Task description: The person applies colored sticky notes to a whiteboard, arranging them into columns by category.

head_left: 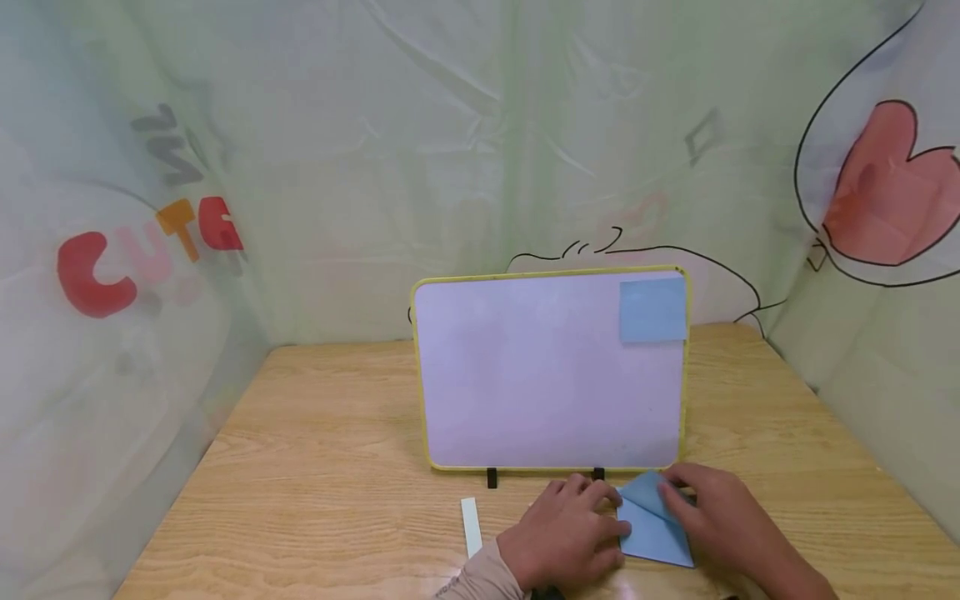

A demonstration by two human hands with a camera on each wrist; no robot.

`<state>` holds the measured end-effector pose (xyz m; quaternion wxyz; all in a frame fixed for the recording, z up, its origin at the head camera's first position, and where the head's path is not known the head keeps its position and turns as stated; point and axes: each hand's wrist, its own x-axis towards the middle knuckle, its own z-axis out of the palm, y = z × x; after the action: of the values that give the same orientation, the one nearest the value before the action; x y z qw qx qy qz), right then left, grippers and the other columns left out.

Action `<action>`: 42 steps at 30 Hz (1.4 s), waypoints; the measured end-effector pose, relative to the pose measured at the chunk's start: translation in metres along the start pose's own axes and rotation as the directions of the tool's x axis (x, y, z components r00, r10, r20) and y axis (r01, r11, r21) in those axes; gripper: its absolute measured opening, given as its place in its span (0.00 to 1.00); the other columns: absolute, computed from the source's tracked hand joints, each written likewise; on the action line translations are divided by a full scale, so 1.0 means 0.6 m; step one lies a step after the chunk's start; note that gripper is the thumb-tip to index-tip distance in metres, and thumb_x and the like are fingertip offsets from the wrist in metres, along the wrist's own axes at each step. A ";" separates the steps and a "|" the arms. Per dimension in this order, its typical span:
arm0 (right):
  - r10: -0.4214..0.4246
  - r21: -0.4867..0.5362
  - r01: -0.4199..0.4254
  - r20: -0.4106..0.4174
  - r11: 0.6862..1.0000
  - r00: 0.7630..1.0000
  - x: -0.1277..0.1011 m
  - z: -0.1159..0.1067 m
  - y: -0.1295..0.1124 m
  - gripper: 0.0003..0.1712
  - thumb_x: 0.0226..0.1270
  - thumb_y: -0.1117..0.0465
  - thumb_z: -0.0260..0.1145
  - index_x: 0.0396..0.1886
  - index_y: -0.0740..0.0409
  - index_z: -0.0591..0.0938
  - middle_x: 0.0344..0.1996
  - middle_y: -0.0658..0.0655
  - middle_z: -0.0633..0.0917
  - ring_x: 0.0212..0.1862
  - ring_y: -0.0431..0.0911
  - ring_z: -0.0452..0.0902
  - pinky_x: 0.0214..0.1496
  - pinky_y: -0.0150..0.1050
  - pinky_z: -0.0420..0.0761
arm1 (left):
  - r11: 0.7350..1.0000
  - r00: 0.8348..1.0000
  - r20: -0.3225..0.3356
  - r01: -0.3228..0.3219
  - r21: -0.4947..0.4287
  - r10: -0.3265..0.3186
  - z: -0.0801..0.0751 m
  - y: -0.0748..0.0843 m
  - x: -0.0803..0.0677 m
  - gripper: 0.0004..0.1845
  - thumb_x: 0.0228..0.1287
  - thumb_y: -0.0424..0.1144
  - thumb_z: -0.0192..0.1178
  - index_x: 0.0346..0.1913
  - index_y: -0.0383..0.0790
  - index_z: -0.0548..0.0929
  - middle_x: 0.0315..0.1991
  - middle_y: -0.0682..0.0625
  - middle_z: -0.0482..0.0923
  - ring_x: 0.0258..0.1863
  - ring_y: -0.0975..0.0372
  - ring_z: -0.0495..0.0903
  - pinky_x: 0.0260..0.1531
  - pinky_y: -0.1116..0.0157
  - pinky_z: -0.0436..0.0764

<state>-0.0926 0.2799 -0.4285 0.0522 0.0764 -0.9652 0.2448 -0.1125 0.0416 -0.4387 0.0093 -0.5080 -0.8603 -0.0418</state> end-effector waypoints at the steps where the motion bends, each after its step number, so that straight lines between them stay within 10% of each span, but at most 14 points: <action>1: 0.000 0.002 0.000 -0.002 1.000 1.000 0.001 0.000 0.001 0.02 0.67 0.62 0.68 0.36 0.55 0.86 0.34 0.48 0.86 0.33 0.39 0.75 0.36 0.40 0.80 | 1.000 1.000 -0.001 -0.003 0.005 0.003 0.000 0.000 0.001 0.17 0.77 0.56 0.47 0.61 0.69 0.80 0.66 0.63 0.67 0.61 0.66 0.66 0.57 0.66 0.69; 42: -0.001 0.023 0.003 -0.124 1.000 0.992 -0.003 -0.020 0.035 0.05 0.70 0.57 0.68 0.37 0.53 0.86 0.33 0.47 0.87 0.35 0.46 0.84 0.35 0.39 0.81 | 0.998 0.998 -0.028 -0.051 0.048 0.052 0.001 -0.007 -0.001 0.17 0.78 0.55 0.48 0.62 0.68 0.81 0.67 0.66 0.71 0.61 0.67 0.69 0.56 0.70 0.70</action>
<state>-0.0940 0.3044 -0.4280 0.1111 0.0626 -0.9572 0.2599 -0.1161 0.0393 -0.4397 0.0349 -0.5289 -0.8475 -0.0288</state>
